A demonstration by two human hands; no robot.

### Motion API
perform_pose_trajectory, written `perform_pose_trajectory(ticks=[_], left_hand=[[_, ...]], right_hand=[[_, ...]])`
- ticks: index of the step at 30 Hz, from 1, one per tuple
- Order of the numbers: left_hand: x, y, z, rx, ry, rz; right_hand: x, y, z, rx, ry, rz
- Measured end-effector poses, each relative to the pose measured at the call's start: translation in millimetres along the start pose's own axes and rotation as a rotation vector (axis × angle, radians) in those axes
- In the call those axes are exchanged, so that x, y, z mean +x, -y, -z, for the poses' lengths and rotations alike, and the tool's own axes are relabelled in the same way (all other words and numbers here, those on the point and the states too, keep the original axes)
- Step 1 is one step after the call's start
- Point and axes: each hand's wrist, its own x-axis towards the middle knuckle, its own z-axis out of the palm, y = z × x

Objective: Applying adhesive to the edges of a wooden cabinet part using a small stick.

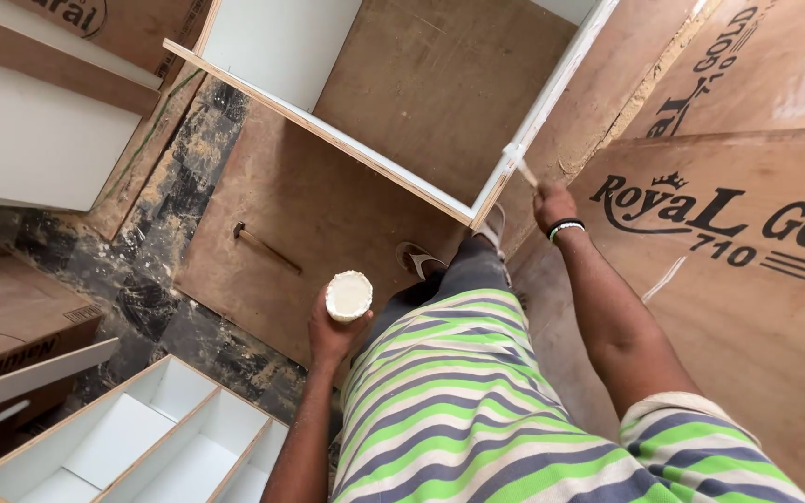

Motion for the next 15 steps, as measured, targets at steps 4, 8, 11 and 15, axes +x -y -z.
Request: perform_pose_trajectory(ticks=[4, 8, 11, 15], left_hand=[[-6.5, -0.2, -5.0, -0.033, -0.041, 0.024], [-8.1, -20.3, -9.4, -0.062, -0.010, 0.053], [-9.6, -23.8, -23.3, -0.112, -0.048, 0.084], [-15.5, -40.2, -39.8, -0.146, -0.079, 0.132]], right_hand=[[8.1, -12.5, -11.0, 0.113, -0.055, -0.158], [-16.9, -49.7, -52.4, 0.037, -0.175, -0.007], [-47.4, -39.2, -35.5, 0.020, -0.145, 0.033], [-37.6, -44.4, -13.6, 0.109, -0.183, 0.114]])
